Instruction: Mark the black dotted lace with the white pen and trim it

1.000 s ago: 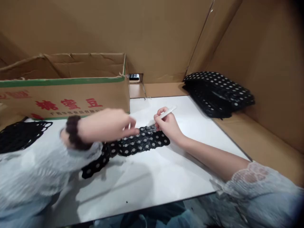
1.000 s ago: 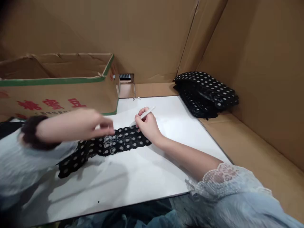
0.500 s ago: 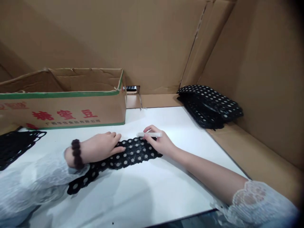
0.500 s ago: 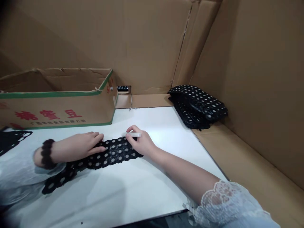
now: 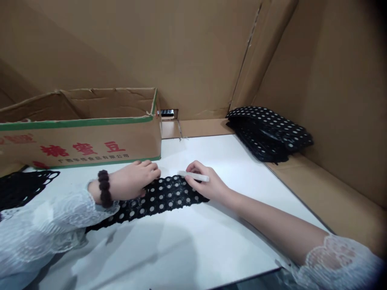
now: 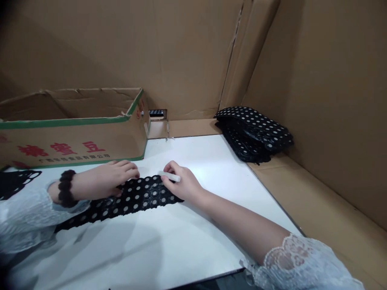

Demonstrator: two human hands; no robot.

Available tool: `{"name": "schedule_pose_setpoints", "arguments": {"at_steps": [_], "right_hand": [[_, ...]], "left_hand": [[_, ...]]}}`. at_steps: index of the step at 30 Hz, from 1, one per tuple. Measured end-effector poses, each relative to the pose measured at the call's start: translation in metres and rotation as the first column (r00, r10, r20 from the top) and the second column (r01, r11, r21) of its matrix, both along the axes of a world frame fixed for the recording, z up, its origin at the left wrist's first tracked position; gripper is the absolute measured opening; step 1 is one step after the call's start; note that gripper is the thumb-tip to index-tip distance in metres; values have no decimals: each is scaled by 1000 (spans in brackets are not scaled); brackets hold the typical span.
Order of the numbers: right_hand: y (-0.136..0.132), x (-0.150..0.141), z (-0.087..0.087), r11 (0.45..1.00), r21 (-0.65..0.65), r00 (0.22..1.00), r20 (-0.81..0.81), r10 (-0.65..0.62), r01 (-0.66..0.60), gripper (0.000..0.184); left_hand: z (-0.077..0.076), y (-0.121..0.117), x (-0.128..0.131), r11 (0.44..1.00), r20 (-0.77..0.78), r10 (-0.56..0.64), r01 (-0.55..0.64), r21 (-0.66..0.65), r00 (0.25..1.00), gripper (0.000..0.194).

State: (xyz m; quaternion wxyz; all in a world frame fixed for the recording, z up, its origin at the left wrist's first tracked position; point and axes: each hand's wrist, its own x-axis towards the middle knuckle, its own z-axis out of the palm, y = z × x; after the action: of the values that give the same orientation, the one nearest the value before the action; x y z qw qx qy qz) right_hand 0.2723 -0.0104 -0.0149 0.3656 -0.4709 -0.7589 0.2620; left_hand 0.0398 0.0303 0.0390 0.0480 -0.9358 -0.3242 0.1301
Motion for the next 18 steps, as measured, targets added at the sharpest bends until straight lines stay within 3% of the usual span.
{"name": "schedule_pose_setpoints", "arguments": {"at_steps": [2,4,7,9,13,16,18], "right_hand": [[3,2,-1,999,-35,998,-55,38,-40,13],[5,3,-2,996,-74,995,-91,49,-56,14],[4,2,-3,991,-128,994,-109,16,-30,17],[3,-1,-3,993,-115,996,-86,5,-15,19],[0,-4,-2,998,-58,999,-34,23,-25,20],[1,-3,0,989,-145,994,-111,7,-23,22],[3,-1,2,974,-227,987,-155,-30,-6,24]], "left_hand": [[-3,-4,9,998,55,8,-5,-60,998,31],[-11,-10,17,989,138,114,-99,-108,984,25],[-32,-18,25,964,255,251,-264,17,934,31],[-47,-21,27,942,357,264,-319,102,896,31],[-62,-16,22,961,559,254,-270,-55,790,26],[-59,-7,17,953,622,294,-171,-250,726,19],[-52,-2,14,910,636,328,-52,-412,698,17]]}}
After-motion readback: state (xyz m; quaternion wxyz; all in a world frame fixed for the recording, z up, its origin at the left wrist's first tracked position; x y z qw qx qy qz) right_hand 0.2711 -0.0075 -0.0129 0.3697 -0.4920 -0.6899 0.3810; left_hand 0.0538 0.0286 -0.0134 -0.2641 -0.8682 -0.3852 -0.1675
